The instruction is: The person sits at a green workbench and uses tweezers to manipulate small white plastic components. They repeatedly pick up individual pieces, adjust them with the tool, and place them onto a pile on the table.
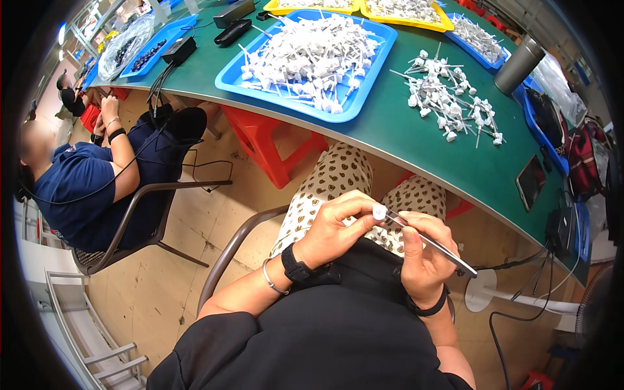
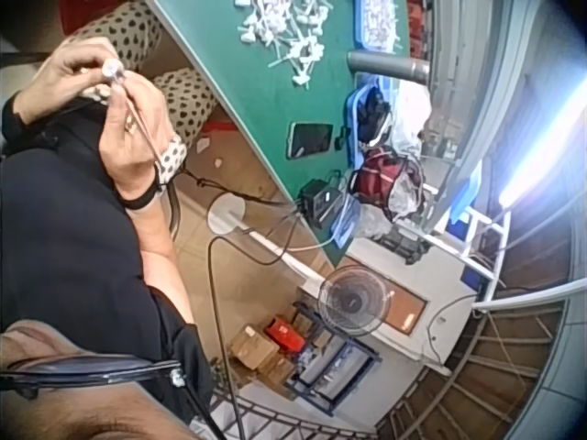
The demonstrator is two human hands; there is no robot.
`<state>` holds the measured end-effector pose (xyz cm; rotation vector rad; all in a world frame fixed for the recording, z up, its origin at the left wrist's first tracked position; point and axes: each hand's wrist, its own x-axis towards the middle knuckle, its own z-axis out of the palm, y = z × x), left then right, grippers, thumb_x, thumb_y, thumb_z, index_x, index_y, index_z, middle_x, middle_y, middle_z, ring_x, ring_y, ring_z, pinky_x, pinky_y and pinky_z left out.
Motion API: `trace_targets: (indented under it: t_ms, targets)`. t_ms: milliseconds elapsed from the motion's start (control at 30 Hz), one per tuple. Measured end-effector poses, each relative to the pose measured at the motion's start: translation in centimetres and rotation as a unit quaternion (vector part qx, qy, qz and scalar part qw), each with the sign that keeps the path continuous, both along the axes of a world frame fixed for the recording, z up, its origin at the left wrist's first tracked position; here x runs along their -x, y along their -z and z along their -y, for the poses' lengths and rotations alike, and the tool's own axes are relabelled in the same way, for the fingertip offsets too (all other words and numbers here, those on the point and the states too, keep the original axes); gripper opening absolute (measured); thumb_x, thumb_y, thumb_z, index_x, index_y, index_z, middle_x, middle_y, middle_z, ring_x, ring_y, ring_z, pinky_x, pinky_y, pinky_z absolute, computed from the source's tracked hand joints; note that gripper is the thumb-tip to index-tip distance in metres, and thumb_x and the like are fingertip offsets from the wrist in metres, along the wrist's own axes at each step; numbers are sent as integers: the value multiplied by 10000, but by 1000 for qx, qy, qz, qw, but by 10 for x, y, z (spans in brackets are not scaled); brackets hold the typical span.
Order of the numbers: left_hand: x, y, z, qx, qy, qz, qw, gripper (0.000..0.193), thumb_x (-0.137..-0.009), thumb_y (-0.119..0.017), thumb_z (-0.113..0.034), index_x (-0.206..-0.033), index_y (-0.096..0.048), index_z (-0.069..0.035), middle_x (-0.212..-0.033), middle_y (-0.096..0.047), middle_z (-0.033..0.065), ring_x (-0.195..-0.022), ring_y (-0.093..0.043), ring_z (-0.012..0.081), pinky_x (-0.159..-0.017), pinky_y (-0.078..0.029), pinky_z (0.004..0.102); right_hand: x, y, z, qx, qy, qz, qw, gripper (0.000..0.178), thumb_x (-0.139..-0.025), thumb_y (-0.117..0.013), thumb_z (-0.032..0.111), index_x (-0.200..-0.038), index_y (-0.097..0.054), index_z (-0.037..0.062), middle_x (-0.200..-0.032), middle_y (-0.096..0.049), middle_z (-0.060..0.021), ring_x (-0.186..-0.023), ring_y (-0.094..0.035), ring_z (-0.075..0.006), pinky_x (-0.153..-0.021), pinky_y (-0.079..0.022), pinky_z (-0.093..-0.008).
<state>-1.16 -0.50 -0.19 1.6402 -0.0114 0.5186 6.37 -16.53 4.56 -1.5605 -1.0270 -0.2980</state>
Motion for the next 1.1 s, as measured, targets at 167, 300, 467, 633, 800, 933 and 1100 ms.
trace_targets:
  t_ms: [167,300,467,633,800,933,1100]
  targets:
    - [2,0,-1,77,41,-33,996,177,-956,-640,-36,-1126,-671,1,-1032,-669,76,-905,-705,172,-810,-574,281,2,4,2,-58,-6,-101,993,152,-907,-685,28,-1019,-608,-39,-952,-712,-184,-827,-703,-236,-780,-565,-323]
    - [4,-3,4,162,42,-55,984,298,-959,-635,-26,-1256,-609,-23,-986,-651,56,-879,-698,149,-779,-577,272,2,5,3,-65,-20,-146,987,144,-932,-667,29,-1037,-610,-52,-1016,-693,-178,-864,-693,-213,-795,-561,-311]
    - [4,-11,4,186,39,-71,979,364,-959,-625,-5,-1318,-571,-37,-940,-638,39,-816,-685,126,-739,-576,256,2,4,4,-74,-30,-189,979,143,-945,-657,31,-1053,-620,-54,-1025,-687,-154,-869,-688,-186,-777,-566,-285]
    - [3,-7,-1,206,61,-62,975,376,-961,-619,0,-1330,-561,-38,-942,-644,56,-755,-664,119,-689,-571,255,0,4,4,-61,-31,-184,980,135,-952,-649,37,-1048,-632,-55,-1015,-684,-137,-847,-693,-184,-751,-572,-278]
    - [1,-8,-4,285,45,-55,956,366,-968,-617,-30,-1327,-550,-20,-944,-666,100,-695,-635,115,-643,-557,253,0,1,3,-57,-30,-218,974,123,-958,-638,38,-1038,-635,-56,-1004,-683,-134,-828,-706,-193,-733,-574,-276]
    - [-1,-6,-8,315,44,-67,946,352,-963,-627,-35,-1308,-563,-12,-924,-667,100,-678,-624,114,-611,-541,250,-1,1,2,-63,-33,-229,971,123,-961,-637,43,-1035,-637,-56,-1000,-683,-131,-832,-712,-196,-730,-571,-272]
    - [-1,-2,-10,320,33,-73,944,308,-958,-635,-35,-1262,-594,-4,-908,-668,98,-656,-613,111,-587,-528,247,-1,3,2,-52,-32,-235,970,122,-968,-628,48,-1031,-637,-56,-996,-683,-127,-833,-713,-194,-732,-569,-271]
